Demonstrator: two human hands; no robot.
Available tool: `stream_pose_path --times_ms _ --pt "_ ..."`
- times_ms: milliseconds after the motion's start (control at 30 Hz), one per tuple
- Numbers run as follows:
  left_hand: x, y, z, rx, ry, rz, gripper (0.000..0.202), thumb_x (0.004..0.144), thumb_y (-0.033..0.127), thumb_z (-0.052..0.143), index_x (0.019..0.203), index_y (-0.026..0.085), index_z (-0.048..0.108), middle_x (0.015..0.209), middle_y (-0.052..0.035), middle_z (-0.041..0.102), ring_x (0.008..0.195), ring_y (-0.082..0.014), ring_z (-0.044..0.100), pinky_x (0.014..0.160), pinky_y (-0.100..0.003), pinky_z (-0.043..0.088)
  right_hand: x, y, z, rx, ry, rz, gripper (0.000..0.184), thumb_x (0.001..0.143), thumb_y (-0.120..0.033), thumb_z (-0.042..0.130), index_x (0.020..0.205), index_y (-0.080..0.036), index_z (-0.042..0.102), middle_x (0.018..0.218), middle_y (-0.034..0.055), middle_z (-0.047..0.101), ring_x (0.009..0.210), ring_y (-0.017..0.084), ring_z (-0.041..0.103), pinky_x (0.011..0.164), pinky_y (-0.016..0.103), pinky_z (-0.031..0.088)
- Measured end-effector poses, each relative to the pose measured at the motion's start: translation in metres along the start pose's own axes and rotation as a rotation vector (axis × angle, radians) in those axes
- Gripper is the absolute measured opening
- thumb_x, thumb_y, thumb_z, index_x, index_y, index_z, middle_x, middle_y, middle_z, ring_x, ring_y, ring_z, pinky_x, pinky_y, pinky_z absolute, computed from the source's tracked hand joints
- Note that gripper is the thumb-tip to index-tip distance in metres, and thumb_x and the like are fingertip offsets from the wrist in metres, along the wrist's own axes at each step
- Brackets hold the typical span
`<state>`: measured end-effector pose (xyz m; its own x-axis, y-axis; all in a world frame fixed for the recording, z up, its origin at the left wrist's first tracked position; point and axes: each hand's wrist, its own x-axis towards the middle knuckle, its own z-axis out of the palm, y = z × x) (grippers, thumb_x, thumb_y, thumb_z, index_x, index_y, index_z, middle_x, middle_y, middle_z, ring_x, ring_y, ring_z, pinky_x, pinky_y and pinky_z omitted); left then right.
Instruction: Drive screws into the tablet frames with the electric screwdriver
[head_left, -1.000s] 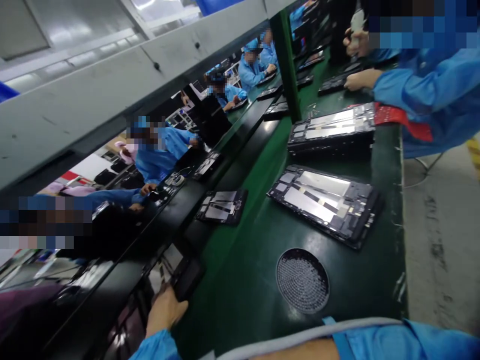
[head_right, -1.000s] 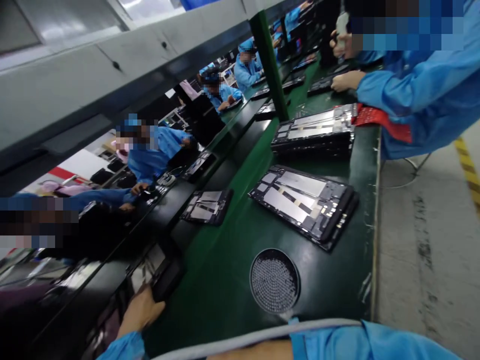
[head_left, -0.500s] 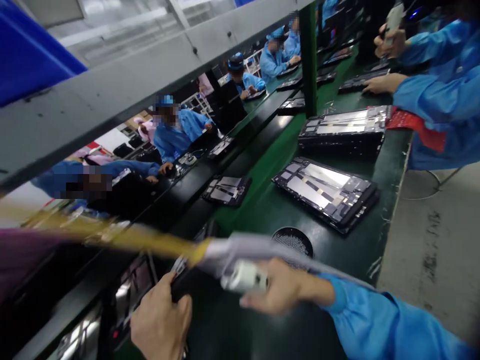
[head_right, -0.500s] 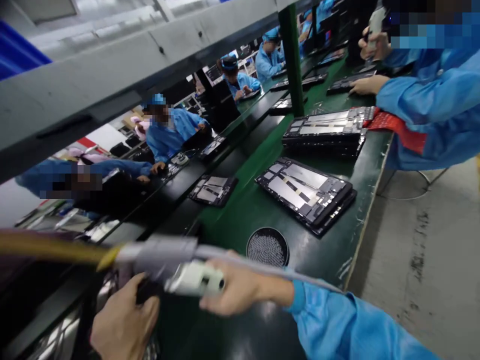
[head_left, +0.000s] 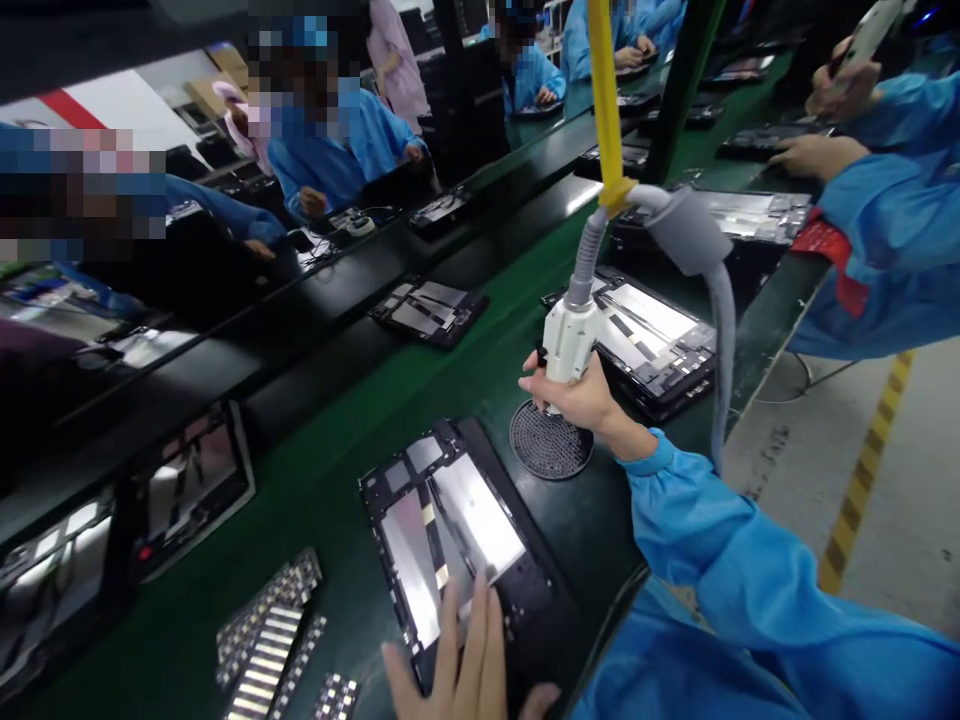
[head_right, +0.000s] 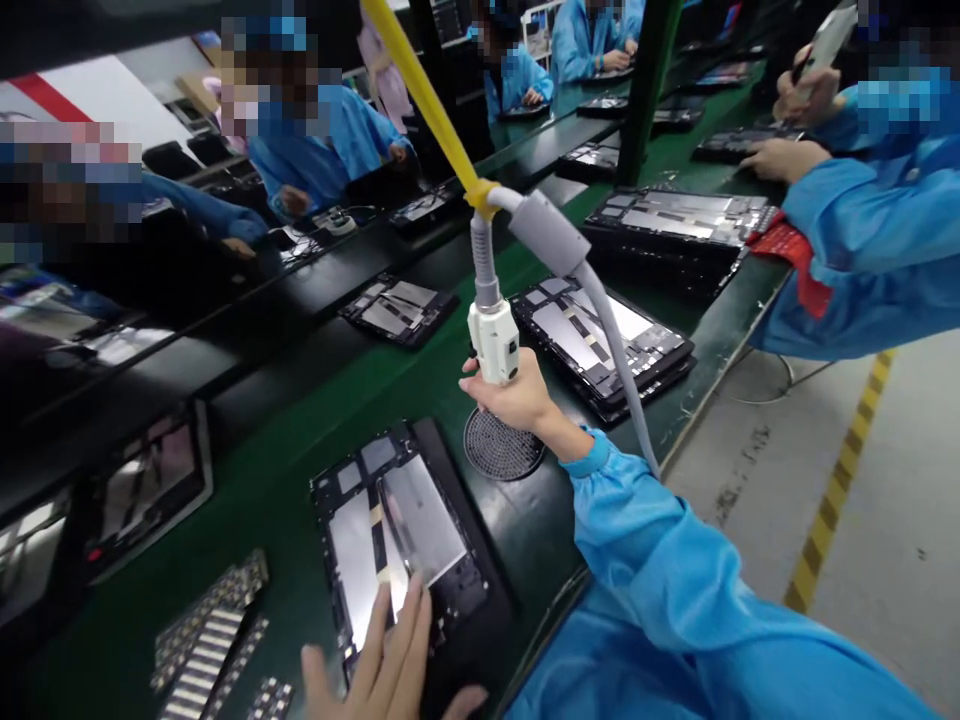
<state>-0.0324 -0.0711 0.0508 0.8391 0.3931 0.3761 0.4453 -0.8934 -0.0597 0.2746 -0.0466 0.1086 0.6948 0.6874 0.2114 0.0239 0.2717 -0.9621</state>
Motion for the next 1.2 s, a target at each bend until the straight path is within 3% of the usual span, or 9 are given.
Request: stream_pose_path --times_ms 167,333,467,533,700,833,933,1067,1200 --pt "0.046 0.018 0.007 -0.143 -0.114 0.023 0.076 0.078 0.04 0.059 0.143 0.012 0.035 0.14 -0.0223 0.047 0.132 -0.0442 0.037 0.106 -0.074 0.005 0.002 0.011 0.008 -0.009 -0.002 -0.014 0.018 0.063 -0.02 0.07 0.079 -0.016 0.063 0.042 -0.0065 0.054 0.037 0.011 0.05 0.043 0.028 0.046" --pt "0.067 0.05 0.019 -0.264 -0.071 -0.057 0.063 0.078 0.013 0.049 0.14 0.011 0.039 0.137 -0.0192 0.051 0.13 -0.0388 0.042 0.108 -0.073 -0.001 0.002 0.015 0.011 -0.019 -0.025 0.041 0.023 0.061 -0.02 0.07 0.083 -0.014 0.064 0.041 -0.0067 0.054 0.036 0.011 0.048 0.042 0.027 0.045" --pt "0.073 0.063 0.024 -0.324 -0.013 -0.054 0.054 0.079 0.009 0.048 0.133 0.014 0.048 0.133 -0.0163 0.056 0.128 -0.0398 0.045 0.107 -0.075 -0.001 0.001 0.017 0.011 -0.031 -0.018 0.041 0.02 0.061 -0.021 0.071 0.078 -0.015 0.062 0.042 -0.0062 0.054 0.036 0.011 0.049 0.043 0.027 0.045" --pt "0.074 0.057 0.02 -0.358 0.058 -0.021 0.048 0.082 0.012 0.051 0.13 0.015 0.052 0.126 -0.0152 0.062 0.125 -0.0381 0.049 0.11 -0.072 0.004 0.001 0.017 0.011 -0.033 -0.014 0.039 0.019 0.06 -0.021 0.072 0.075 -0.015 0.061 0.042 -0.0062 0.053 0.036 0.011 0.049 0.043 0.027 0.045" --pt "0.069 0.03 -0.001 -0.474 0.235 -0.012 0.047 0.083 -0.002 0.043 0.123 0.02 0.057 0.1 -0.0048 0.073 0.094 -0.0161 0.068 0.112 -0.044 0.034 0.001 0.018 0.01 -0.02 -0.024 0.057 0.021 0.06 -0.02 0.071 0.077 -0.015 0.06 0.043 -0.0063 0.053 0.036 0.012 0.05 0.042 0.027 0.044" --pt "0.062 0.011 -0.014 -0.385 0.31 -0.31 0.032 0.086 0.012 0.055 0.115 0.023 0.064 0.087 -0.0018 0.075 0.086 -0.0175 0.07 0.093 -0.035 0.052 0.003 0.02 0.009 -0.026 -0.033 0.051 0.021 0.061 -0.022 0.071 0.079 -0.015 0.061 0.042 -0.0061 0.052 0.036 0.011 0.049 0.042 0.027 0.043" --pt "0.052 -0.011 -0.02 -0.336 0.303 -0.424 0.018 0.086 0.026 0.058 0.097 0.024 0.072 0.095 -0.0034 0.074 0.086 -0.0188 0.069 0.081 -0.032 0.055 0.004 0.021 0.008 -0.049 -0.048 0.039 0.022 0.062 -0.023 0.071 0.081 -0.014 0.062 0.042 -0.0059 0.053 0.036 0.012 0.048 0.042 0.028 0.042" --pt "0.035 -0.046 -0.024 -0.419 0.22 -0.621 0.022 0.079 0.04 0.063 0.085 0.022 0.075 0.091 -0.0066 0.071 0.072 -0.0164 0.067 0.048 -0.022 0.05 -0.003 0.01 0.011 -0.083 -0.018 -0.01 0.023 0.063 -0.023 0.072 0.083 -0.014 0.064 0.044 -0.0057 0.054 0.036 0.011 0.049 0.042 0.028 0.043" --pt "0.032 -0.063 -0.02 -0.753 0.176 -0.972 0.029 0.068 0.045 0.071 0.076 0.016 0.071 0.068 -0.0055 0.071 0.06 -0.0174 0.067 0.057 -0.026 0.055 -0.014 -0.013 0.021 -0.05 0.037 -0.11 0.022 0.065 -0.021 0.073 0.085 -0.019 0.063 0.046 -0.0059 0.057 0.039 0.012 0.052 0.046 0.029 0.047"
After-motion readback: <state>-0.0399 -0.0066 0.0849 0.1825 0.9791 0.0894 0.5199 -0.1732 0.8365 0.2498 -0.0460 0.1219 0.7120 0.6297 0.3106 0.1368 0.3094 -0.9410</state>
